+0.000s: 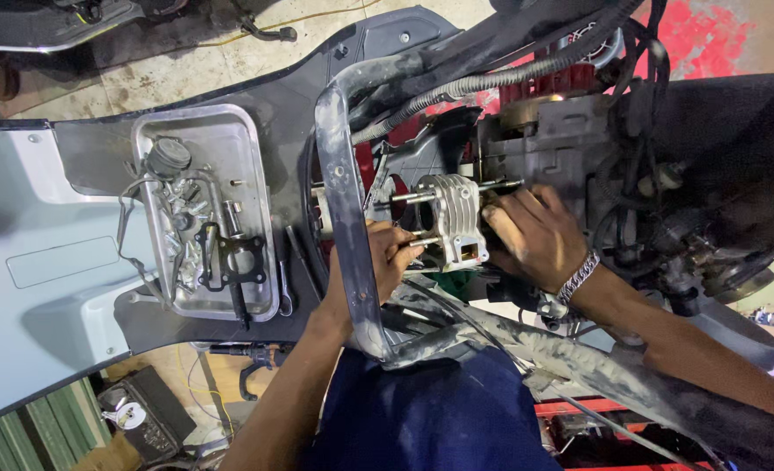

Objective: The person works on a motorcycle engine by hand and using a tool, first manipulating the engine cylinder and components, then picking up and wiping a component with a green cloth.

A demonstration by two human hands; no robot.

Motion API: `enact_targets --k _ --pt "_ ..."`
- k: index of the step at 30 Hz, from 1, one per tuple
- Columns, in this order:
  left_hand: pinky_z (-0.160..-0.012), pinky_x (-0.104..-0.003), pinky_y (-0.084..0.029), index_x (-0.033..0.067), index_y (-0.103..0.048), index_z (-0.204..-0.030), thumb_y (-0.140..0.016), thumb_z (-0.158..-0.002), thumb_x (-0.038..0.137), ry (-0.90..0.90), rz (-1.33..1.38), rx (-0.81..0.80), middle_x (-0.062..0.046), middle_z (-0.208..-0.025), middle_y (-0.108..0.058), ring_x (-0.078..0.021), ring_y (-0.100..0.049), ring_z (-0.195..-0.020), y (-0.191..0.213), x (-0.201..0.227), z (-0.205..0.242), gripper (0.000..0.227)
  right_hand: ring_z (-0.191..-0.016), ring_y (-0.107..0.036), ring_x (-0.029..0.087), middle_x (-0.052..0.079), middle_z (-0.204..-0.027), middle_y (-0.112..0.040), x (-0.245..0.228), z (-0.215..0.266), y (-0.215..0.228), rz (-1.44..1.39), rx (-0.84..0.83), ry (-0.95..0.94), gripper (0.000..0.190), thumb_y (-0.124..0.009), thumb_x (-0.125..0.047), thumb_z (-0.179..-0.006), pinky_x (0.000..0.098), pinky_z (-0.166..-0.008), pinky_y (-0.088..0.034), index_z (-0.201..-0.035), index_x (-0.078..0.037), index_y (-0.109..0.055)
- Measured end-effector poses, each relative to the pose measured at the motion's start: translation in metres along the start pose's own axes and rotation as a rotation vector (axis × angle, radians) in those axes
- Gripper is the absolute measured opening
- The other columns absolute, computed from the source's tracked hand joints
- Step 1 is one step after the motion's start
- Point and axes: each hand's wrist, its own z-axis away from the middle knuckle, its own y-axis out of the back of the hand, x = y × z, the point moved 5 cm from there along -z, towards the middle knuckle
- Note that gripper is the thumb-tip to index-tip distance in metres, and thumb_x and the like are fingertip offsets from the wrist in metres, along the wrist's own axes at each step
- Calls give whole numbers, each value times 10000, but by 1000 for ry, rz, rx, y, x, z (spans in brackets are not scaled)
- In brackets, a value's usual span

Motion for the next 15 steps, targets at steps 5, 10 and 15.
enact_targets --k 5,10,15 --pt "-583 -331 -494 24 -748 -928 -794 -868 220 -18 56 -3 -68 -710 -593 -180 -588 -620 6 -2 8 211 -1015 -649 331 193 -1130 -684 -1 5 -2 7 102 81 575 -861 -266 -619 477 -921 -487 -1098 -14 -667" --pt "-556 -337 -508 37 -743 -940 -805 -850 246 71 64 -85 -61 -717 -614 -197 -615 -594 1 -13 9 236 -997 -660 292 120 -1078 -690 3 7 -2 -50 59 51 409 -847 -201 -704 443 -902 -508 -1037 -54 -662" --pt "-665 -371 -545 35 -682 -837 -828 -826 201 -116 -29 66 -87 -797 -625 -251 -647 -726 3 -2 14 221 -998 -651 309 139 -1088 -686 2 4 1 -65 60 42 455 -845 -224 -686 449 -905 -505 -1060 -30 -672"
